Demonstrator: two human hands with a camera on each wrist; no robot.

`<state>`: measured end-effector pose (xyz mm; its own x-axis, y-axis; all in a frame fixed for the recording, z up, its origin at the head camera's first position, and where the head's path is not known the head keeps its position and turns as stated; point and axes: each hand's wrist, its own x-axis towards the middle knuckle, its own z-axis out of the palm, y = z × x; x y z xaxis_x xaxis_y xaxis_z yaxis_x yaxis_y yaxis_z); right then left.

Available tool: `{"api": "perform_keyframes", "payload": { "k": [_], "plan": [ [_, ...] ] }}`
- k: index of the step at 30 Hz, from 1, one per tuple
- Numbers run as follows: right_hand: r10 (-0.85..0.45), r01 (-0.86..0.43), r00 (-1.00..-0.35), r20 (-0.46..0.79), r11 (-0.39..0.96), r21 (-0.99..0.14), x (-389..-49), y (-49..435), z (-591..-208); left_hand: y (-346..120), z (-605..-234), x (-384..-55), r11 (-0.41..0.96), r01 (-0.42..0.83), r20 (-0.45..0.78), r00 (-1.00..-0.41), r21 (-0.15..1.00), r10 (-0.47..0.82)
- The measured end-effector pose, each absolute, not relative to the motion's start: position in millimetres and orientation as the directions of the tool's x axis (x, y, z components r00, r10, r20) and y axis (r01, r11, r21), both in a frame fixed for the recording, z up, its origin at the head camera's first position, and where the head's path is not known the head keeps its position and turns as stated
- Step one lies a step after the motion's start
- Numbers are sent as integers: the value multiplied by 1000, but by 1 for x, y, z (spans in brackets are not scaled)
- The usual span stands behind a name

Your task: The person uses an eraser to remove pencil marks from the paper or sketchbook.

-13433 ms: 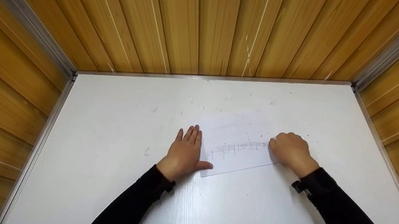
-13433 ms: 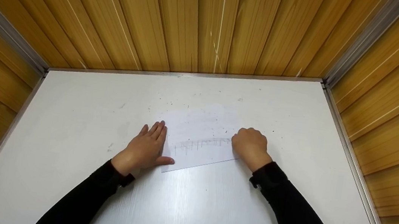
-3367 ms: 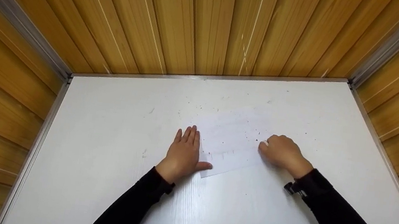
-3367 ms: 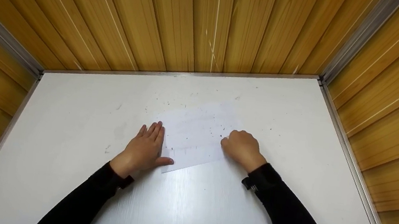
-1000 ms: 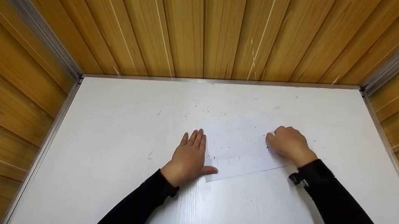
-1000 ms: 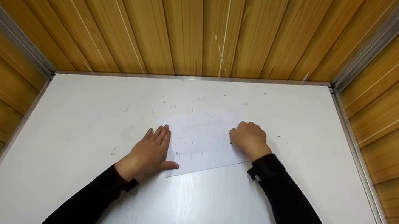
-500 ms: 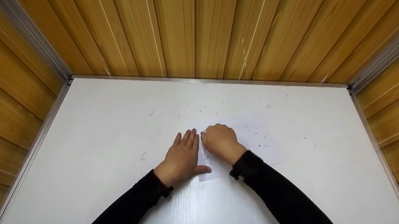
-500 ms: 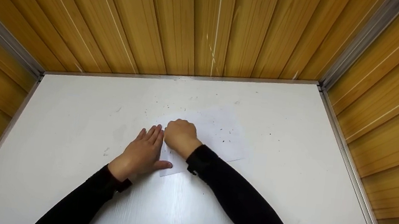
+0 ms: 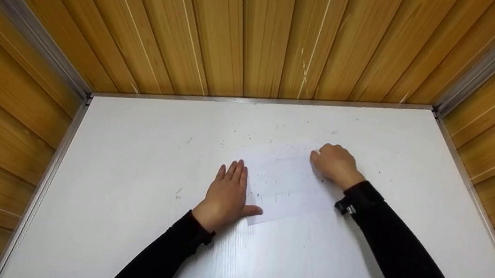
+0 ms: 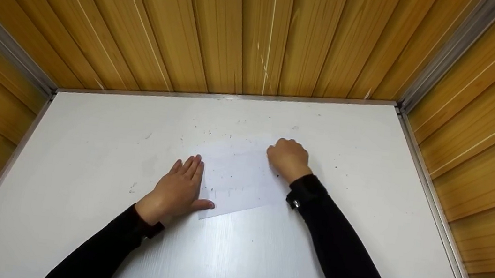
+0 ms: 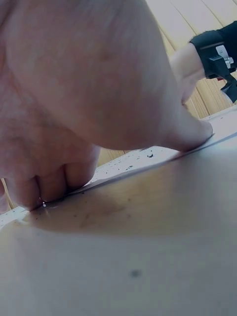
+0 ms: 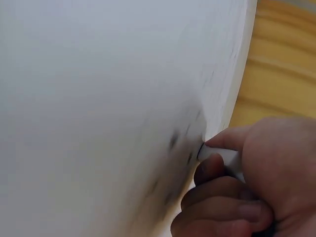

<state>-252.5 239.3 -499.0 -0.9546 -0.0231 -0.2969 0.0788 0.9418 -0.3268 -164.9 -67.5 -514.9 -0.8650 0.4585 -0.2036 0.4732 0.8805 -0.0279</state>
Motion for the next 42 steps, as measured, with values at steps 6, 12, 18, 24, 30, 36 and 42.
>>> {"api": "perform_keyframes", "payload": {
  "k": [6, 12, 18, 24, 30, 36, 42],
  "plan": [
    [-10, 77, -961, -278, 950, -302, -246, 258, -498, -69, -516, -164, 880, 475, -203, -864, -25, 461],
    [-61, 11, -974, -217, 949, -314, -230, 217, -497, -69, -514, -162, 876, 482, -197, -861, -25, 468],
    [-223, -141, -952, -209, 927, -347, -211, 136, -497, -71, -512, -163, 873, 486, -200, -858, -24, 473],
    [-257, -186, -949, -185, 924, -333, -208, 99, -506, -72, -513, -166, 863, 504, -195, -849, -21, 491],
    [-178, -99, -961, -210, 935, -340, -217, 152, -504, -70, -511, -166, 880, 473, -210, -865, -37, 456],
    [-94, 2, -960, -263, 939, -345, -221, 232, -499, -67, -510, -165, 886, 463, -238, -863, -18, 446],
    [-54, 7, -956, -287, 978, -208, -222, 249, -493, -67, -513, -166, 880, 474, -234, -858, -23, 457]
  ]
}}
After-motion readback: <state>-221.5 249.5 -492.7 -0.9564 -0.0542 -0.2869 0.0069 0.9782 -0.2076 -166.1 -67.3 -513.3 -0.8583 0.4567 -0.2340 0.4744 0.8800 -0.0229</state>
